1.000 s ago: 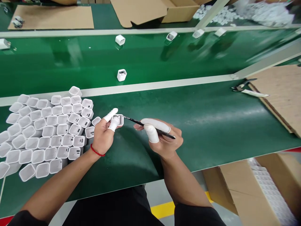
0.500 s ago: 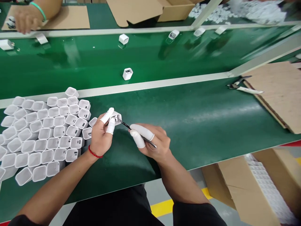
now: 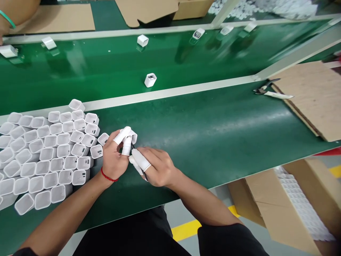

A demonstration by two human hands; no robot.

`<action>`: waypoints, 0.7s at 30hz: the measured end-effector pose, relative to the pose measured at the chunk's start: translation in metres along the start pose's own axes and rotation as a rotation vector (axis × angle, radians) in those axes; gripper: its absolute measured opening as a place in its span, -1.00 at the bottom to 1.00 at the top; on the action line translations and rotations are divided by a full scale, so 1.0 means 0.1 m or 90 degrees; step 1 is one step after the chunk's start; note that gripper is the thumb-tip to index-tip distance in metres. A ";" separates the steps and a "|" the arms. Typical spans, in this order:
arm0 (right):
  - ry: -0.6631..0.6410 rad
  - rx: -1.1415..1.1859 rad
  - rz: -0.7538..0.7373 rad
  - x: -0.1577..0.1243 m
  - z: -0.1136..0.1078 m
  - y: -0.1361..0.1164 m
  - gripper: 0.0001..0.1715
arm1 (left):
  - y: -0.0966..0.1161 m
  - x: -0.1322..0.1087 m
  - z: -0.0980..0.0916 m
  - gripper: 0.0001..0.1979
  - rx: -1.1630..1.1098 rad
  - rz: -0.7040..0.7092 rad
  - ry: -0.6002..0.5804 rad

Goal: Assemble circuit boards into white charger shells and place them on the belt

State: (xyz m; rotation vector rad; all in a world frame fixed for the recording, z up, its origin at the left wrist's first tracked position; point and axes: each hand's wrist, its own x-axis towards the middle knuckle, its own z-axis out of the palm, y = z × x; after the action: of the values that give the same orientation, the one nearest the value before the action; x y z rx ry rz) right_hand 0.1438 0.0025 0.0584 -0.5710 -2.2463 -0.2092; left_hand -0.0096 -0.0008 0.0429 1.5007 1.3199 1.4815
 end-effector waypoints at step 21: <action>0.025 0.036 0.096 0.01 -0.04 0.03 -0.85 | -0.08 0.00 0.04 -0.76 -0.087 -0.038 0.002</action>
State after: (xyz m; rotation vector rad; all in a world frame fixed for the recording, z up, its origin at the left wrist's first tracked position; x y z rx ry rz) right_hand 0.1476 0.0040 0.0621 -0.6956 -2.1527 -0.0797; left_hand -0.0075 0.0023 0.0347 1.3611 1.2289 1.5052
